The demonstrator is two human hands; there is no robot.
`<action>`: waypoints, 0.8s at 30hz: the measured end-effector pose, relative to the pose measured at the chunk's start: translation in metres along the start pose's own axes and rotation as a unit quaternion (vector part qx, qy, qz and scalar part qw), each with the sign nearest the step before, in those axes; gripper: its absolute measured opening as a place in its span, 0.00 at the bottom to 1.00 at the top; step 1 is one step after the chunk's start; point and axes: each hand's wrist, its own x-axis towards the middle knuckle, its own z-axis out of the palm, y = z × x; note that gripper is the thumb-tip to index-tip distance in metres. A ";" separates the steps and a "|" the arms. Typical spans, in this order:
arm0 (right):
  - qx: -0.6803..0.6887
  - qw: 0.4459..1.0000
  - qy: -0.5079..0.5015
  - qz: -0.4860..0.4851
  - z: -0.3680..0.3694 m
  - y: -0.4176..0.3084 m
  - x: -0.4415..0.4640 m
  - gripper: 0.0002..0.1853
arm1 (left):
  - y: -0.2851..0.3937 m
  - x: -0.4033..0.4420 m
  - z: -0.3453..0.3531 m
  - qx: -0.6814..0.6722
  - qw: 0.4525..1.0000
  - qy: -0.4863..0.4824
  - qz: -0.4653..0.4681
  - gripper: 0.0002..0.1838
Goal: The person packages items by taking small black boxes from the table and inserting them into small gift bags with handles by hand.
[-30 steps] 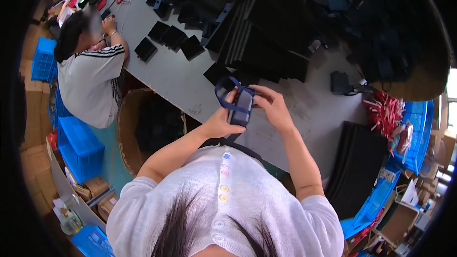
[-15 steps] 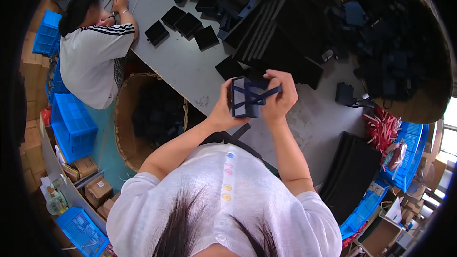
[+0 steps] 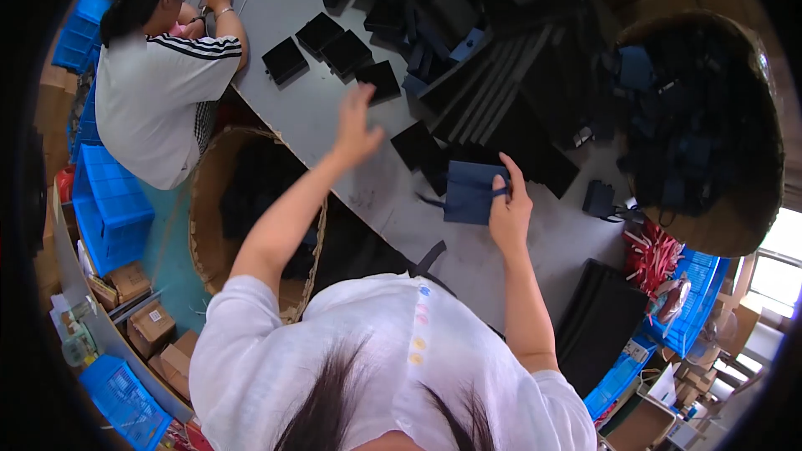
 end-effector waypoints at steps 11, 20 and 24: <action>0.085 0.993 0.071 0.045 -0.003 -0.005 -0.011 0.17 | -0.096 0.065 0.022 0.307 0.944 -0.039 -0.115 0.39; 0.147 0.985 0.054 0.070 -0.004 0.014 -0.014 0.18 | -0.041 0.003 -0.004 0.153 0.984 0.017 -0.087 0.52; 0.207 0.971 0.036 0.115 -0.005 0.024 -0.017 0.18 | 0.055 0.002 -0.053 -0.028 0.993 -0.023 -0.114 0.48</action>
